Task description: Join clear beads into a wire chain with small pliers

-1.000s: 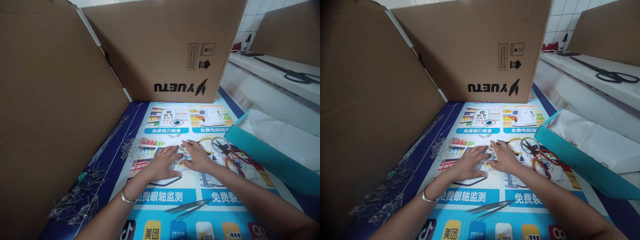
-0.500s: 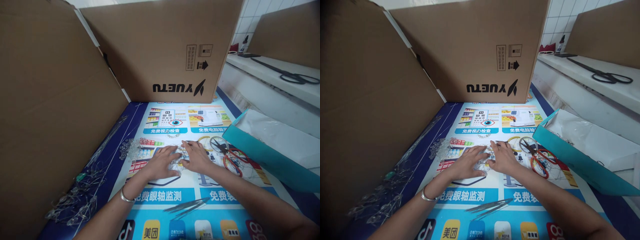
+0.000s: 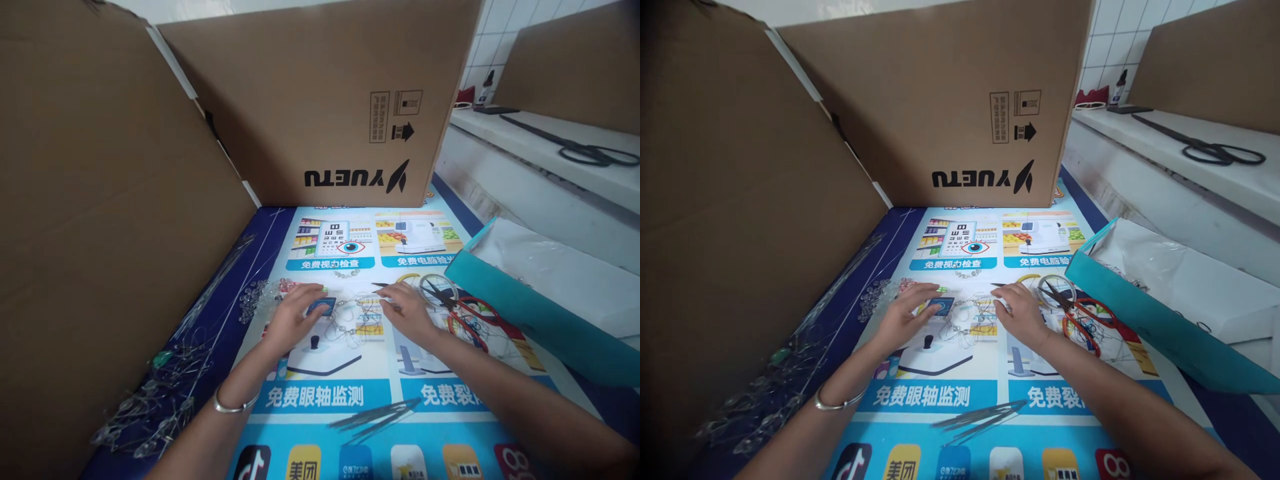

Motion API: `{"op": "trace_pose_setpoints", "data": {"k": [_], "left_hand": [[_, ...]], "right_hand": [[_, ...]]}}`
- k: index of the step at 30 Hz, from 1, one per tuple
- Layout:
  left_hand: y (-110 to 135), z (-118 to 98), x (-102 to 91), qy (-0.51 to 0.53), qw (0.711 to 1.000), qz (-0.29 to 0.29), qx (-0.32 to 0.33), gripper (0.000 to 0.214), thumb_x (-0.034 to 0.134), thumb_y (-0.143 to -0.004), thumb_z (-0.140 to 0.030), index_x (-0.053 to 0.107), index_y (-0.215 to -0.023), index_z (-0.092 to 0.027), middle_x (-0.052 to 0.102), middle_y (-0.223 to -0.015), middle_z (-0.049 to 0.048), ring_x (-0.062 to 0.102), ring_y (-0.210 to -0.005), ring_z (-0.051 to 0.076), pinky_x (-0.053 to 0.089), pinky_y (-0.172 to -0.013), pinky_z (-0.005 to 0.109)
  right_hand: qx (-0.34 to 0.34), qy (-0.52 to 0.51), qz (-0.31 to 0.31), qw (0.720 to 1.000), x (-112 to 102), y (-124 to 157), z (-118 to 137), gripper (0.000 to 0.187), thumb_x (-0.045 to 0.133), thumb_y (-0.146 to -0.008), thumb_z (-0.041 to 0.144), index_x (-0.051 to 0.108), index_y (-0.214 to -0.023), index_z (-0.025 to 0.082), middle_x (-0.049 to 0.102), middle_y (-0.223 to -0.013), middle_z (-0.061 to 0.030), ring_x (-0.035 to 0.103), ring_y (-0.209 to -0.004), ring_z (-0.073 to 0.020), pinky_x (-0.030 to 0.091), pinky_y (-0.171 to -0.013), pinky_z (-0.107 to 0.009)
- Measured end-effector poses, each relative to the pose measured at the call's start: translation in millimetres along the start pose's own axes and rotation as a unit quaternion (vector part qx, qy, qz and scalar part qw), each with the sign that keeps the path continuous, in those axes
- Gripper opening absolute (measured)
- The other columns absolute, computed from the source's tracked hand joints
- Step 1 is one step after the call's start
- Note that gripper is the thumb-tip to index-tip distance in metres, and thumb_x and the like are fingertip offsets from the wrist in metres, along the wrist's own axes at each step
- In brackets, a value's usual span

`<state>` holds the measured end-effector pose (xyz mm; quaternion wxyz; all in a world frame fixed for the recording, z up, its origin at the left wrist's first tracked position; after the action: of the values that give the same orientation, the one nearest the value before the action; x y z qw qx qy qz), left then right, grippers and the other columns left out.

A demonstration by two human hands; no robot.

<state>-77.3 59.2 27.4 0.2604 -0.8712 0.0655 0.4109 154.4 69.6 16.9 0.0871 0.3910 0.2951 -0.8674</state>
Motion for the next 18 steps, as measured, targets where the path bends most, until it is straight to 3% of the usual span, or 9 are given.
{"op": "trace_pose_setpoints", "data": {"k": [3, 6, 11, 15, 18], "left_hand": [[0.7, 14.1, -3.4, -0.001, 0.999, -0.016, -0.027, 0.024, 0.050, -0.086, -0.036, 0.063, -0.101, -0.022, 0.066, -0.098, 0.0058, 0.059, -0.095, 0.020, 0.048, -0.085, 0.036], [0.3, 13.1, 1.2, -0.003, 1.000, 0.005, -0.023, 0.024, 0.053, -0.083, -0.038, 0.064, -0.098, -0.022, 0.067, -0.094, 0.0047, 0.061, -0.090, 0.019, 0.049, -0.081, 0.034], [-3.8, -11.4, 14.6, -0.012, 0.998, 0.064, 0.027, 0.018, 0.055, -0.083, -0.033, 0.064, -0.094, -0.021, 0.065, -0.094, 0.0046, 0.058, -0.090, 0.019, 0.047, -0.081, 0.033], [-10.0, -32.8, 31.1, -0.080, 0.987, 0.125, 0.061, 0.014, 0.057, -0.082, -0.029, 0.065, -0.088, -0.020, 0.062, -0.094, 0.0059, 0.054, -0.093, 0.021, 0.042, -0.084, 0.036], [-14.3, -38.2, 41.9, -0.101, 0.981, 0.156, 0.060, 0.012, 0.054, -0.084, -0.024, 0.065, -0.082, -0.019, 0.061, -0.089, 0.0052, 0.053, -0.091, 0.020, 0.041, -0.082, 0.034]], "right_hand": [[-0.008, -0.003, 0.017, 1.000, 3.4, 1.1, 0.6, 0.019, 0.045, -0.086, 0.027, 0.059, -0.098, 0.023, 0.061, -0.092, -0.0053, 0.054, -0.090, -0.0213, 0.044, -0.082, -0.039], [-0.019, -0.002, 0.035, 0.999, 7.6, 2.0, 2.3, 0.019, 0.046, -0.086, 0.028, 0.061, -0.096, 0.023, 0.061, -0.088, -0.0056, 0.054, -0.088, -0.0214, 0.044, -0.080, -0.039], [-0.048, -0.004, 0.056, 0.997, 13.3, 1.5, 4.8, 0.018, 0.047, -0.086, 0.025, 0.061, -0.096, 0.022, 0.061, -0.085, -0.0057, 0.053, -0.087, -0.0213, 0.044, -0.078, -0.037], [-0.069, -0.004, 0.062, 0.996, 14.9, 1.4, 7.3, 0.018, 0.047, -0.086, 0.023, 0.060, -0.098, 0.021, 0.061, -0.087, -0.0059, 0.052, -0.087, -0.0206, 0.044, -0.077, -0.037], [-0.082, -0.006, 0.058, 0.995, 12.5, 1.6, 11.8, 0.020, 0.048, -0.086, 0.024, 0.059, -0.103, 0.021, 0.060, -0.090, -0.0068, 0.051, -0.089, -0.0206, 0.043, -0.080, -0.038]]}}
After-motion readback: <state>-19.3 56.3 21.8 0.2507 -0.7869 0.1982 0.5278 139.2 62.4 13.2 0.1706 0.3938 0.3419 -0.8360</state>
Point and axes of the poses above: each hand's wrist, its own y-axis away from the middle knuckle, its own x-axis out of the palm, z = x × y, the point moved 7 cm from there along -y, towards the middle knuckle
